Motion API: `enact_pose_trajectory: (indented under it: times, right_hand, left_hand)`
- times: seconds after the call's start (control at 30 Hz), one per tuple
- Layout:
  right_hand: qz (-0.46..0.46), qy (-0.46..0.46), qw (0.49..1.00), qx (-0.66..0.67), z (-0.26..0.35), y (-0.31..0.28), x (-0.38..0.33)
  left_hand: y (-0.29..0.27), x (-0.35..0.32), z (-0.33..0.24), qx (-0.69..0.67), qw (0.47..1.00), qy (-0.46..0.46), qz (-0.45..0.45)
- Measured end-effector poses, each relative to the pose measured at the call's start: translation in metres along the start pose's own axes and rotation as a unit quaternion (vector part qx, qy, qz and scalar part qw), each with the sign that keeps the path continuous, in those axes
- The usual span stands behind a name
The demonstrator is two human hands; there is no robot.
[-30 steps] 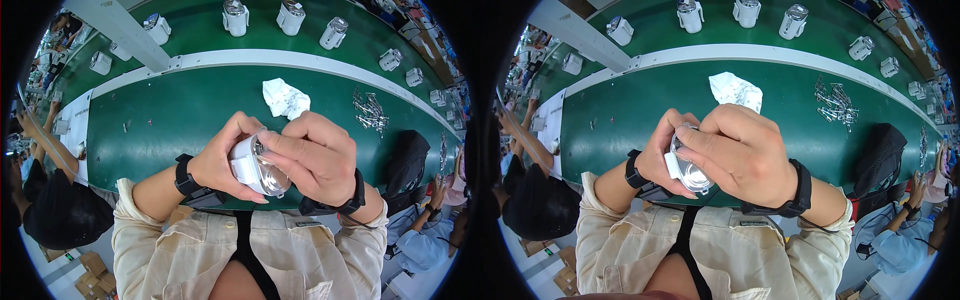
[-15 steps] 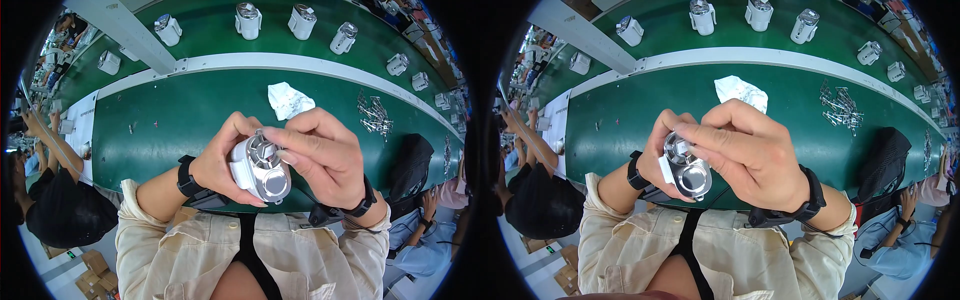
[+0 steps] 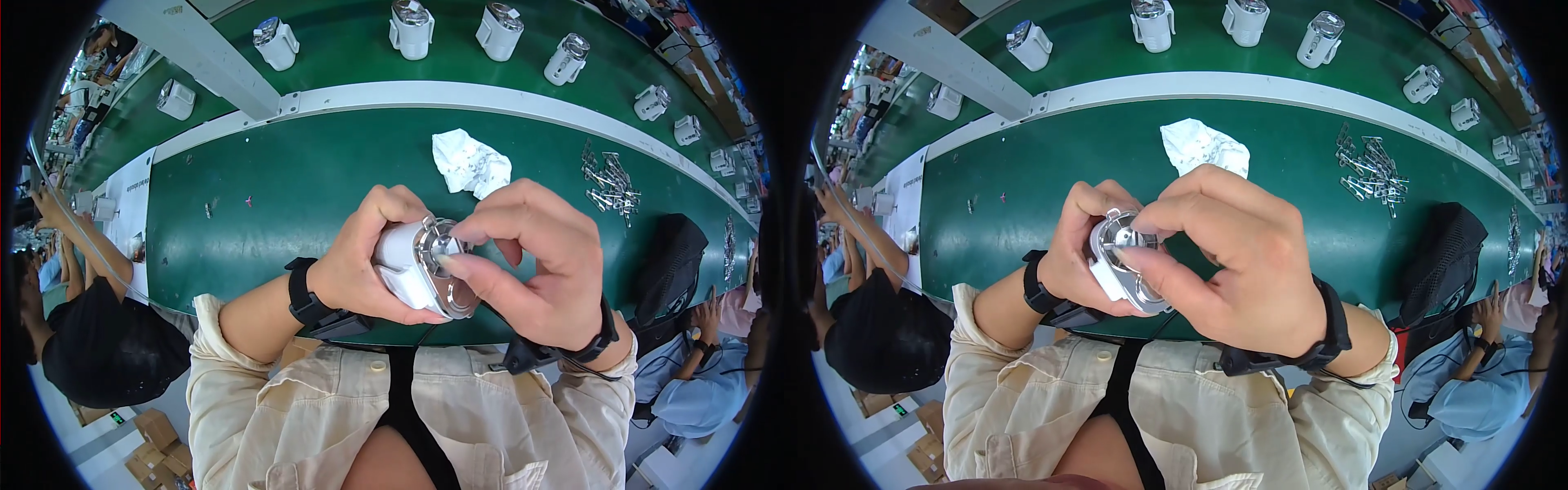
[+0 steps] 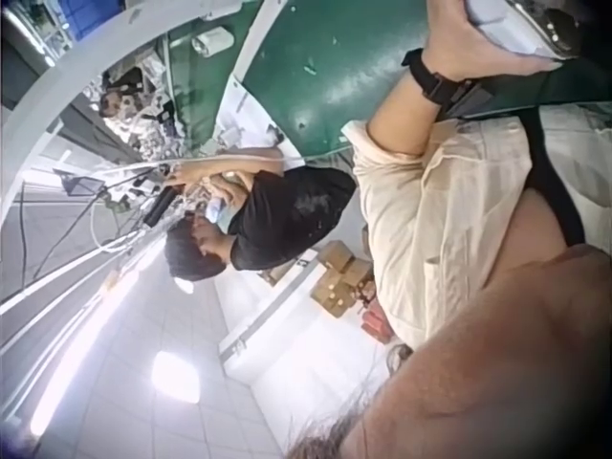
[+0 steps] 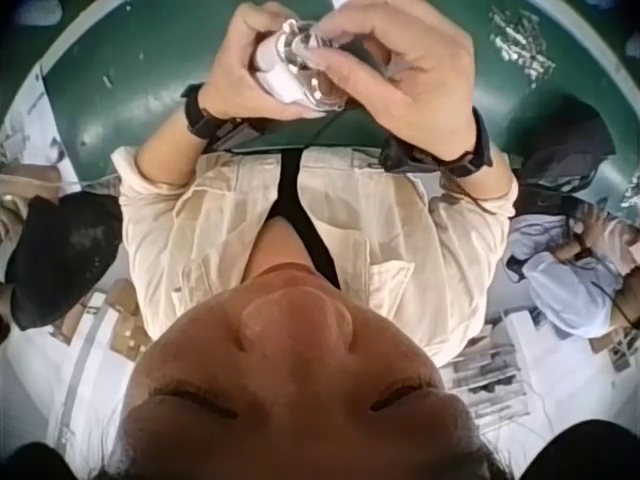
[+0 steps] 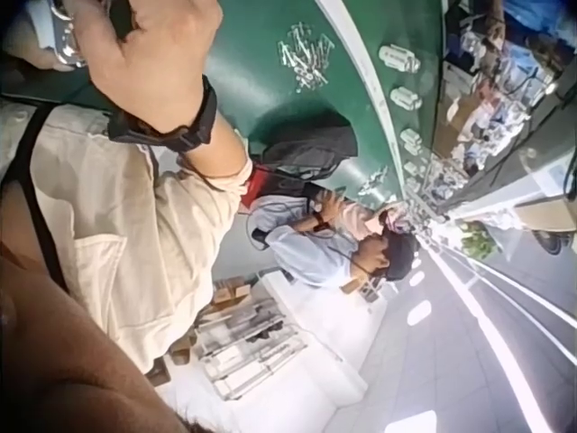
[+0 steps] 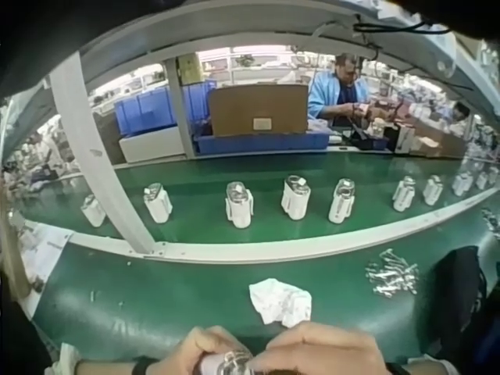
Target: The person picks up a flashlight from the conveyor belt, wipes it with a cloth, and presses a small metal component into the casing by hand before returning it to the belt.
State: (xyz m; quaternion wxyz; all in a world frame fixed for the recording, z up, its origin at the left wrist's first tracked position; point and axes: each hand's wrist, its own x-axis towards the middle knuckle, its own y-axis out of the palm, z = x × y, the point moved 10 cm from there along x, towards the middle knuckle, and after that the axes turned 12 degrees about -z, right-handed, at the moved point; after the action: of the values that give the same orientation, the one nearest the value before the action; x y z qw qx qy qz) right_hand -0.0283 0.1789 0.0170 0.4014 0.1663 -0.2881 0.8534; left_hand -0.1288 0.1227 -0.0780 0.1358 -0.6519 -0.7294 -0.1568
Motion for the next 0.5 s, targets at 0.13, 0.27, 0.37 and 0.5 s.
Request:
enact_pose_trajectory:
  times: [0.13, 0.27, 0.37, 0.5]
  right_hand:
    - [0.029, 0.101, 0.989, 0.102, -0.018, 0.005, -0.004]
    - [0.05, 0.051, 0.984, 0.165, -0.012, 0.007, 0.001]
    - [0.036, -0.024, 0.998, 0.041, 0.006, 0.003, 0.003]
    - [-0.048, 0.076, 0.995, 0.038, -0.005, -0.007, 0.0]
  left_hand:
    - [-0.005, 0.002, -0.005, -0.015, 1.0, 0.012, -0.02]
    - [-0.004, 0.001, -0.007, -0.034, 0.999, 0.0, -0.006]
    - [-0.007, -0.002, -0.009, -0.023, 1.0, 0.007, -0.013]
    - [-0.021, -0.004, -0.03, 0.124, 0.978, 0.136, -0.095]
